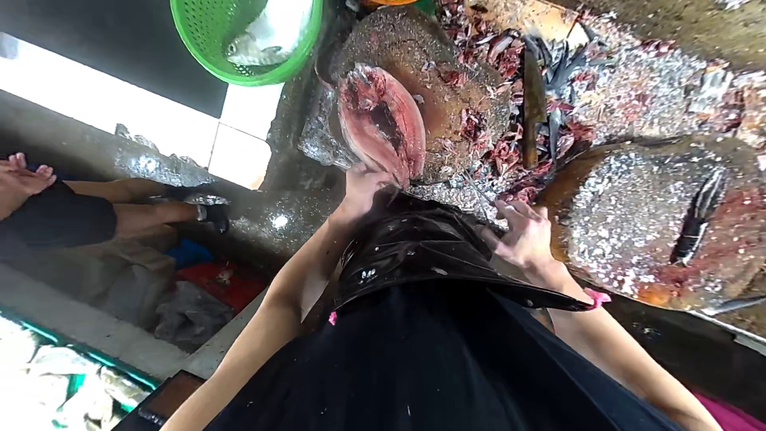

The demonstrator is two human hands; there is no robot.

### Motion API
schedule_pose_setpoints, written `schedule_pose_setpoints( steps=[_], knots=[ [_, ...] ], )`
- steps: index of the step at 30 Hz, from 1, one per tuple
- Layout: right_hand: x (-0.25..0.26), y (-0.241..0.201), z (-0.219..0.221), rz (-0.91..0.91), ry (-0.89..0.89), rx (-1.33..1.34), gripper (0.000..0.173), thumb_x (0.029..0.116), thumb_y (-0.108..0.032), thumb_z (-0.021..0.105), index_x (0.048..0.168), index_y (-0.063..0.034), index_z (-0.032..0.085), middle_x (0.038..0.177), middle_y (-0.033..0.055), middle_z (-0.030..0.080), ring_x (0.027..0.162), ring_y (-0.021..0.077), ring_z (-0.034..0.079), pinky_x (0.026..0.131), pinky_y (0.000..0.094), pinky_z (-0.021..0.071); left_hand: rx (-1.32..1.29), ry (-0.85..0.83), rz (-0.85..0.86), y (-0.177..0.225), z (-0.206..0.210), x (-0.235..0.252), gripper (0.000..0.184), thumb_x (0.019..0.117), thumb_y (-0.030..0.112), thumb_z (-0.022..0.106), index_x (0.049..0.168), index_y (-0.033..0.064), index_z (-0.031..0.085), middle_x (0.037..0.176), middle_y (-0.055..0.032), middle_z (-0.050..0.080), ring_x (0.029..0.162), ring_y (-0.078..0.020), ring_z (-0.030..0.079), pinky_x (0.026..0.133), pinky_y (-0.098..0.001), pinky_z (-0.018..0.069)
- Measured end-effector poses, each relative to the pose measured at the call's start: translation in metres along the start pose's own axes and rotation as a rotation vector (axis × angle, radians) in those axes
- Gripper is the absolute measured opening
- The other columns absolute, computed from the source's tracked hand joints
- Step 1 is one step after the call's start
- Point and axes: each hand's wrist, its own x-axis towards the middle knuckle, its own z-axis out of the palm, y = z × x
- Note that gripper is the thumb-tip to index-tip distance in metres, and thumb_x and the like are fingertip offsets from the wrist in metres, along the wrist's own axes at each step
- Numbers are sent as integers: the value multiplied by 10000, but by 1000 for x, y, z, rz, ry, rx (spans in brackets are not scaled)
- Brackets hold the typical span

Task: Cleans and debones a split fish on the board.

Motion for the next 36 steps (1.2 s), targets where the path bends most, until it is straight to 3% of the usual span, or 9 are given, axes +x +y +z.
schedule_pose_setpoints(
  steps=[2, 9, 13, 16, 18, 22, 25, 29, 36],
  knots=[
    [16, -14, 1, 12, 7, 71, 659, 828, -553, 650, 1260, -60, 711, 1003, 177, 696, 800, 347, 624, 754, 604, 458, 117, -15, -22, 9, -2, 5, 420, 738, -139, 765, 1120, -66, 607, 1009, -188, 714, 849, -267, 725, 762, -428, 636],
    [54, -44, 4, 77, 10, 264, 570, 826, -405, 671, 1287, -73, 705, 978, 125, 702, 743, 274, 614, 650, 542, 491, 324, 221, 20, 102, -40, 80, 395, 945, 182, 710, 1260, -37, 615, 1094, -197, 695, 922, -278, 704, 808, -454, 610],
    [75, -75, 11, 119, -5, 515, 395, 834, -230, 705, 1198, -80, 739, 942, 67, 715, 702, 165, 622, 634, 426, 528, 557, 138, 105, 127, -45, 121, 356, 884, 150, 758, 1170, -43, 673, 1087, -213, 707, 958, -306, 712, 838, -495, 610],
    [93, -111, 15, 200, -71, 867, 215, 936, -113, 673, 1131, -83, 756, 856, 31, 743, 643, 97, 649, 609, 306, 567, 677, 28, 161, 131, -47, 129, 285, 914, 143, 734, 1125, -43, 694, 1035, -210, 723, 898, -286, 732, 822, -487, 621],
    [107, -133, 22, 226, -107, 1027, 225, 973, -134, 608, 1120, -81, 771, 754, 29, 701, 539, 97, 540, 513, 288, 470, 617, -2, 166, 132, -47, 119, 299, 941, 126, 708, 1189, -40, 685, 1077, -212, 719, 922, -288, 731, 825, -481, 627],
    [140, -166, 40, 173, -161, 1135, 214, 975, -116, 610, 1087, -39, 776, 786, 31, 721, 555, 85, 545, 537, 281, 487, 427, -15, 142, 132, -42, 95, 212, 958, 104, 672, 1104, -49, 693, 951, -169, 723, 797, -241, 718, 716, -421, 627],
    [158, -178, 57, 212, -166, 1046, 168, 956, -194, 682, 948, -65, 789, 704, 21, 682, 553, 96, 544, 544, 325, 473, 338, -16, 100, 132, -40, 89, 179, 968, 97, 642, 1072, -47, 657, 905, -156, 715, 766, -243, 719, 691, -423, 633],
    [165, -185, 70, 304, -154, 916, 172, 950, -262, 709, 942, -115, 799, 821, 36, 758, 747, 143, 709, 747, 456, 589, 282, -2, 90, 131, -41, 89, 183, 983, 90, 628, 1098, -51, 646, 957, -161, 696, 808, -249, 701, 716, -441, 622],
    [189, -188, 90, 186, -76, 991, 127, 929, -161, 710, 984, -74, 786, 815, 28, 750, 658, 90, 665, 638, 333, 571, 136, -99, 176, 117, -48, 93, 184, 1001, 88, 604, 1126, -42, 640, 930, -124, 675, 754, -194, 651, 701, -399, 595]
  ],
)
